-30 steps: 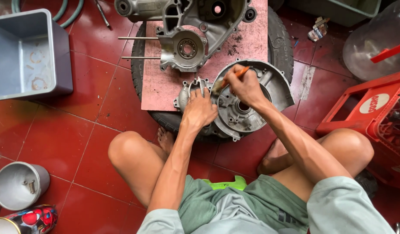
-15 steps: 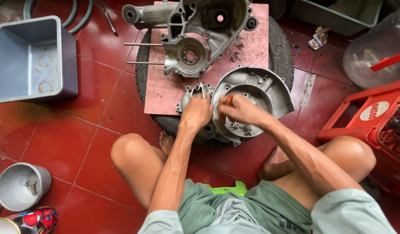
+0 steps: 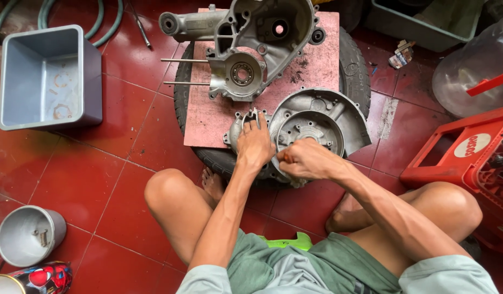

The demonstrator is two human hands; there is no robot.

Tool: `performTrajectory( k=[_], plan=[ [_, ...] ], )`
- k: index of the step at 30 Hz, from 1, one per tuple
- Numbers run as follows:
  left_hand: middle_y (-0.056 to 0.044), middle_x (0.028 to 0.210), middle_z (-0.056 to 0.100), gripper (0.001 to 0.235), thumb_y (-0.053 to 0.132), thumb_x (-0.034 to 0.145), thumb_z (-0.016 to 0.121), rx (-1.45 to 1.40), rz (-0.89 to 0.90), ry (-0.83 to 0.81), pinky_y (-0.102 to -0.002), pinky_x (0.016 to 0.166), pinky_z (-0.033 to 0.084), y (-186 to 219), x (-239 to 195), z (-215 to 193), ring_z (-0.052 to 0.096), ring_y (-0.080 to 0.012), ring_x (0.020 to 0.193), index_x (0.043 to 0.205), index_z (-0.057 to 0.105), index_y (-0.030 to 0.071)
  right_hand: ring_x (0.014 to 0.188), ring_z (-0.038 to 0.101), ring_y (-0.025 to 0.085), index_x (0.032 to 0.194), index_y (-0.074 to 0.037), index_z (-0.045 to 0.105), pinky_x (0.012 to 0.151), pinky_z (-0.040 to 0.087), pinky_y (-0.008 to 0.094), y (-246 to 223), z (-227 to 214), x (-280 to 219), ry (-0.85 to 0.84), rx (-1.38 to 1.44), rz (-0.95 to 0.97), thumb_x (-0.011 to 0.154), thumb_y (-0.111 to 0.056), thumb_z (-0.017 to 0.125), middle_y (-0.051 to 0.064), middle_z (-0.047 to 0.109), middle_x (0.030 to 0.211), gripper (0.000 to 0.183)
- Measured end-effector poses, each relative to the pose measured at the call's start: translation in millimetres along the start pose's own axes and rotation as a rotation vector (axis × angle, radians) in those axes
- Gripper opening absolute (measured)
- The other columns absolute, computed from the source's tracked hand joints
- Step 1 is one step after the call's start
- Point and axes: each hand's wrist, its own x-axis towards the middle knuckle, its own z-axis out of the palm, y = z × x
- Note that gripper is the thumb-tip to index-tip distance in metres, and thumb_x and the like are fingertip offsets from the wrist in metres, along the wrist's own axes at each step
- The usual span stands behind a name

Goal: Cleaning a motorcycle engine case using a brush and cleaning solution on a workshop floor.

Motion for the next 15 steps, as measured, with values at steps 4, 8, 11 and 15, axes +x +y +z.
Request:
performTrajectory(
  k=[4, 8, 11, 15],
  plan=[
    [-0.031, 0.123, 0.060, 0.089, 0.028, 0.078, 0.077, 0.086, -0.013, 0.125, -0.052, 0.105, 0.047, -0.9, 9.6, 22.6, 0.056, -0.0447, 0.119, 0.149, 0.039, -0.010, 0.060, 0.070, 0.026, 0.067, -0.014, 0.061, 0.059, 0.051, 0.040, 6.9, 1.3, -9.2, 0.230, 0.052, -0.015, 0.086, -0.024, 0.064, 0.003, 0.064, 0.054, 0.022],
    [-0.028, 0.124, 0.059, 0.088, 0.029, 0.078, 0.077, 0.093, -0.035, 0.121, -0.051, 0.103, 0.046, -4.4, 11.9, 29.8, 0.055, -0.0431, 0.119, 0.149, 0.040, -0.009, 0.053, 0.063, 0.027, 0.064, -0.011, 0.062, 0.065, 0.051, 0.040, -6.9, -1.3, -8.9, 0.042, 0.000, 0.017, 0.091, -0.027, 0.061, 0.007, 0.063, 0.055, 0.031],
    [-0.028, 0.122, 0.060, 0.084, 0.028, 0.078, 0.075, 0.092, -0.029, 0.118, -0.050, 0.101, 0.047, -3.5, 12.9, 25.0, 0.056, -0.0423, 0.118, 0.147, 0.043, -0.009, 0.053, 0.061, 0.037, 0.055, -0.010, 0.053, 0.058, 0.047, 0.045, 3.3, -4.9, -12.0, 0.012, -0.032, -0.004, 0.088, -0.036, 0.062, 0.012, 0.056, 0.048, 0.043],
    [-0.030, 0.121, 0.061, 0.079, 0.026, 0.080, 0.074, 0.098, -0.006, 0.137, -0.051, 0.099, 0.049, -2.3, 8.6, 23.8, 0.057, -0.0436, 0.117, 0.145, 0.046, -0.010, 0.064, 0.065, 0.020, 0.074, -0.015, 0.066, 0.063, 0.052, 0.038, 1.4, -11.4, -13.2, 0.278, 0.233, 0.046, 0.092, -0.033, 0.065, 0.010, 0.064, 0.064, 0.026]
  ],
)
